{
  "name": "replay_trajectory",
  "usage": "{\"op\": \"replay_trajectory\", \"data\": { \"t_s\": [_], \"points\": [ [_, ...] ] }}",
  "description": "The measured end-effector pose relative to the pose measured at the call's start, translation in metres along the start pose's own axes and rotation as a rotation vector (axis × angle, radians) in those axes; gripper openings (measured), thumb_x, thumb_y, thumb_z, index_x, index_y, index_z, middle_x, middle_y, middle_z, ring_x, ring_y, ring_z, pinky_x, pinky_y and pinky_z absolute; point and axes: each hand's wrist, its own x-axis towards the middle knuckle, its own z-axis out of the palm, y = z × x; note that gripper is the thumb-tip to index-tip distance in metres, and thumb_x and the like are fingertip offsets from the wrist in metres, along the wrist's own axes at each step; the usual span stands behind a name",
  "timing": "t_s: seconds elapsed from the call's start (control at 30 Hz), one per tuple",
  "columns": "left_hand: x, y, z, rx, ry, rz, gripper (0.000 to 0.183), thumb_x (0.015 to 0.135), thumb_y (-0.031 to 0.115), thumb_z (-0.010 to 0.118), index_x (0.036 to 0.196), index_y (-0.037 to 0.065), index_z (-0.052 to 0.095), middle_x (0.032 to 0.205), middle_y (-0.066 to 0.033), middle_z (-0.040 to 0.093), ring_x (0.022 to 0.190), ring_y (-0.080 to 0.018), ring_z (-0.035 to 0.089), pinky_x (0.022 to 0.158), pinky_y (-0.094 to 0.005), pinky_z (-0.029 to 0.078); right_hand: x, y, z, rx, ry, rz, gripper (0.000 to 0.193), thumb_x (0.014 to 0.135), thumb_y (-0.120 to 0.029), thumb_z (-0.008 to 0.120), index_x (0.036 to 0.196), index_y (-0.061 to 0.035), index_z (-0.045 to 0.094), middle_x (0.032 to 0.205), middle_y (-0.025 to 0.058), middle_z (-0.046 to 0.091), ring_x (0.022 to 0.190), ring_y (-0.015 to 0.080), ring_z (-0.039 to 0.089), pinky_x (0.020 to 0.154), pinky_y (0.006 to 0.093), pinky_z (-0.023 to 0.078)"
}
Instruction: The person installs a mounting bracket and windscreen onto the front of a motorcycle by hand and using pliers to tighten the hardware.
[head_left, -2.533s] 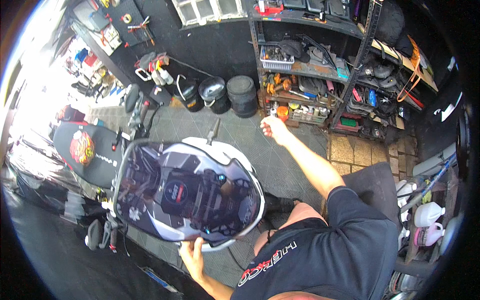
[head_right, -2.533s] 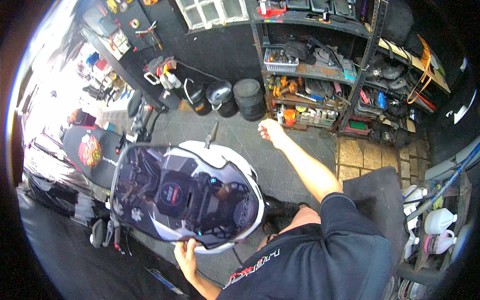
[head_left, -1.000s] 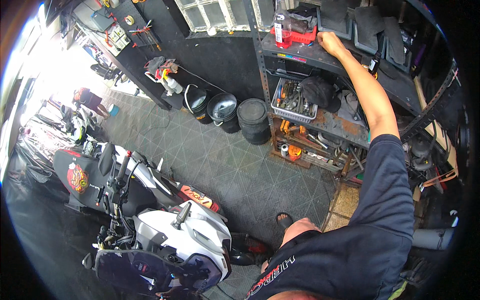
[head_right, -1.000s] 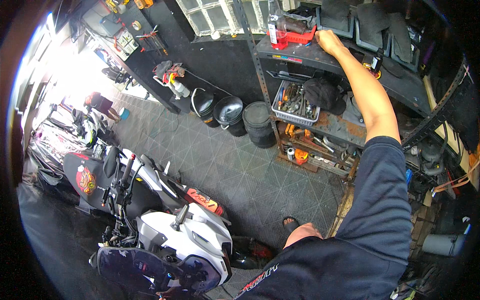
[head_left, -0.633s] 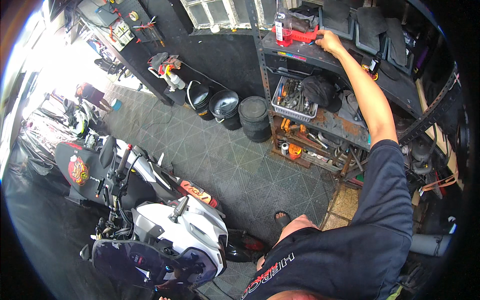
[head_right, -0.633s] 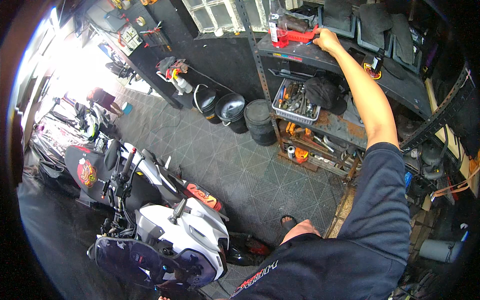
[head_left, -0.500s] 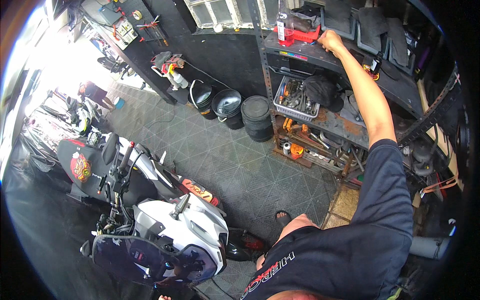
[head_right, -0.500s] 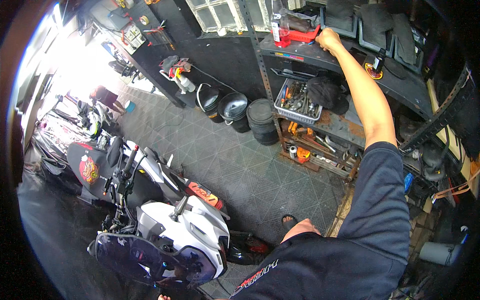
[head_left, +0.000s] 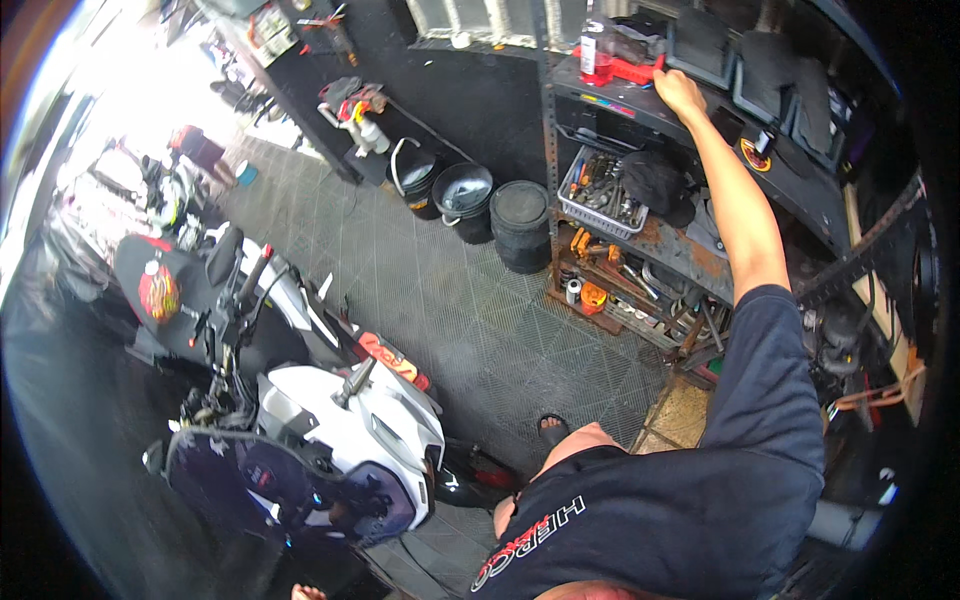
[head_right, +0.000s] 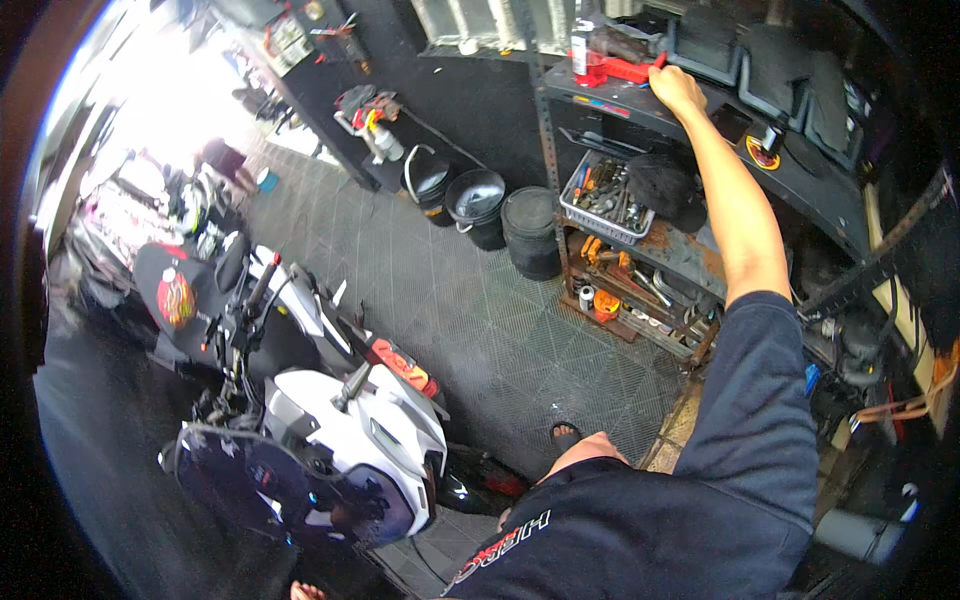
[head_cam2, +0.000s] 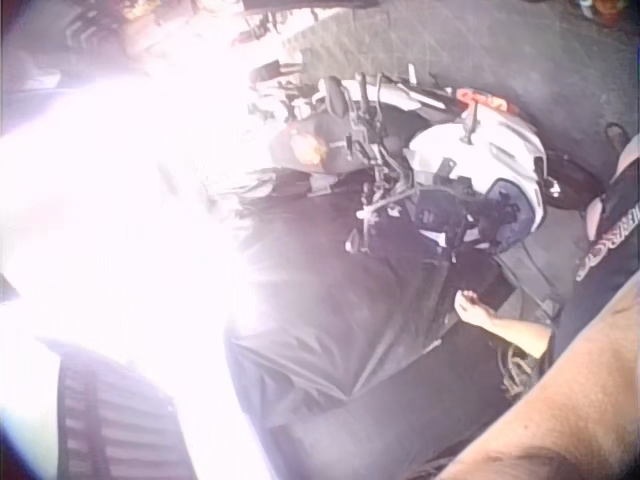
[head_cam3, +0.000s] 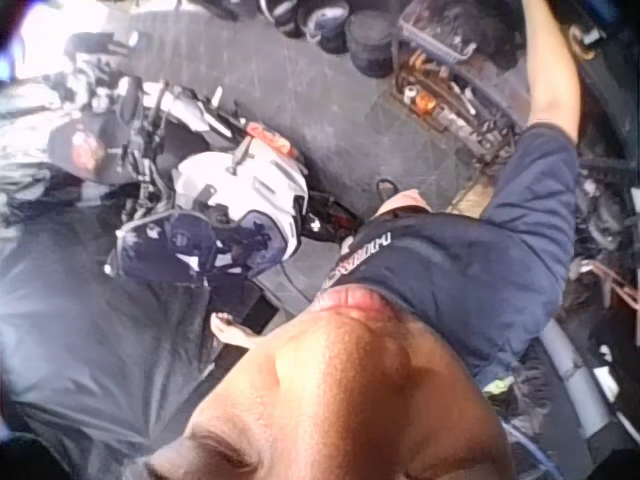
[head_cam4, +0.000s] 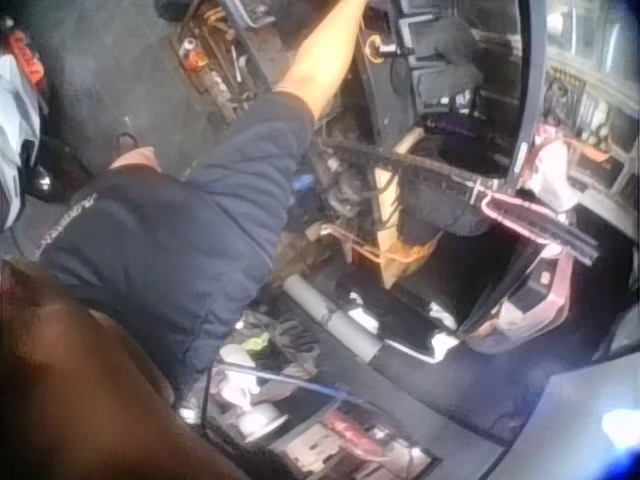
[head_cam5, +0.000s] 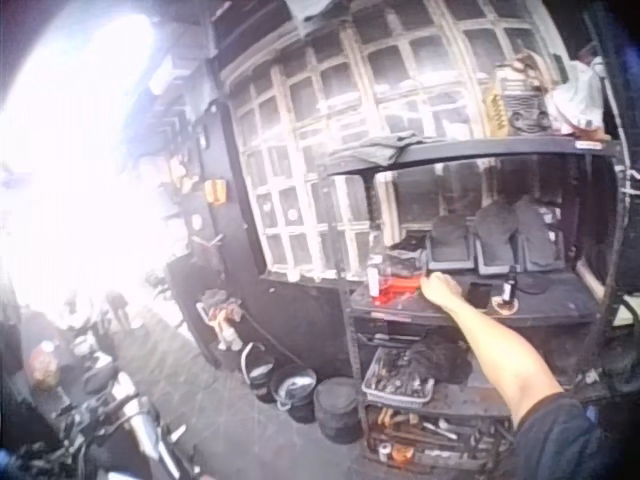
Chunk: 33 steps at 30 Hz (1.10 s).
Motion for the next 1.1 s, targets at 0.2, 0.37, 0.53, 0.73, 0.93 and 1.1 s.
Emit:
{"op": "replay_trajectory", "data": {
  "t_s": [0.2,0.37,0.53,0.73,0.93,1.1],
  "points": [
    [0.041,-0.033,-0.031,0.002,-0.01,0.089,0.028,0.1,0.025,0.059,0.115,0.002,0.064,0.098,-0.0002,0.062,0.082,-0.0068,0.054,0.072,-0.0214,0.045,-0.024,-0.008,-0.009,-0.256,-0.036,-0.075,0.056,0.083,-0.056,0.062,0.117,-0.011,0.065,0.121,0.0203,0.065,0.115,0.0386,0.061,0.093,0.0499,0.049],
    [0.049,-0.033,-0.058,-0.03,0.058,0.154,0.022,0.099,0.023,0.061,0.11,0.004,0.067,0.09,0.0006,0.062,0.077,-0.0066,0.055,0.07,-0.0213,0.046,0.014,0.01,0.014,-0.356,-0.021,-0.083,0.059,0.086,-0.061,0.058,0.124,-0.0162,0.061,0.127,0.0216,0.061,0.119,0.0417,0.058,0.095,0.0537,0.047],
    [0.028,-0.001,-0.056,-0.088,0.128,0.364,0.019,0.101,0.017,0.057,0.107,0.002,0.066,0.083,0.0,0.058,0.073,-0.0062,0.053,0.067,-0.0203,0.044,-0.002,0.003,-0.006,-0.404,0.031,-0.138,0.069,0.083,-0.07,0.055,0.12,-0.0132,0.066,0.123,0.0214,0.064,0.115,0.043,0.059,0.094,0.0524,0.047],
    [-0.066,0.084,0.043,-0.187,-0.678,0.229,0.027,0.083,0.016,0.072,0.104,0.0,0.068,0.081,-0.0083,0.066,0.068,-0.0159,0.064,0.066,-0.0275,0.053,-0.217,-0.044,-0.037,0.635,-0.338,-0.639,0.036,0.09,-0.034,0.07,0.11,-0.0038,0.068,0.095,0.0068,0.068,0.093,0.0131,0.06,0.08,0.0277,0.048],
    [-0.141,-0.03,0.16,-0.808,-1.419,-0.99,0.048,0.102,0.045,0.046,0.119,0.002,0.055,0.107,-0.0134,0.065,0.094,-0.0193,0.066,0.081,-0.0317,0.056,-0.567,-0.144,-0.061,0.502,-1.183,-1.504,0.035,0.072,-0.03,0.078,0.097,-0.0067,0.068,0.069,0.0068,0.064,0.065,0.0266,0.065,0.062,0.0377,0.051],
    [-0.109,-0.06,0.133,-0.653,-1.308,-1.394,0.041,0.101,0.05,0.046,0.096,0.011,0.059,0.078,-0.0025,0.063,0.067,-0.014,0.063,0.057,-0.027,0.052,-0.694,-0.148,-0.052,0.501,-1.05,-1.435,0.036,0.08,-0.033,0.073,0.1,-0.0053,0.063,0.078,0.0109,0.065,0.068,0.0284,0.065,0.064,0.0395,0.052]
  ]
}}
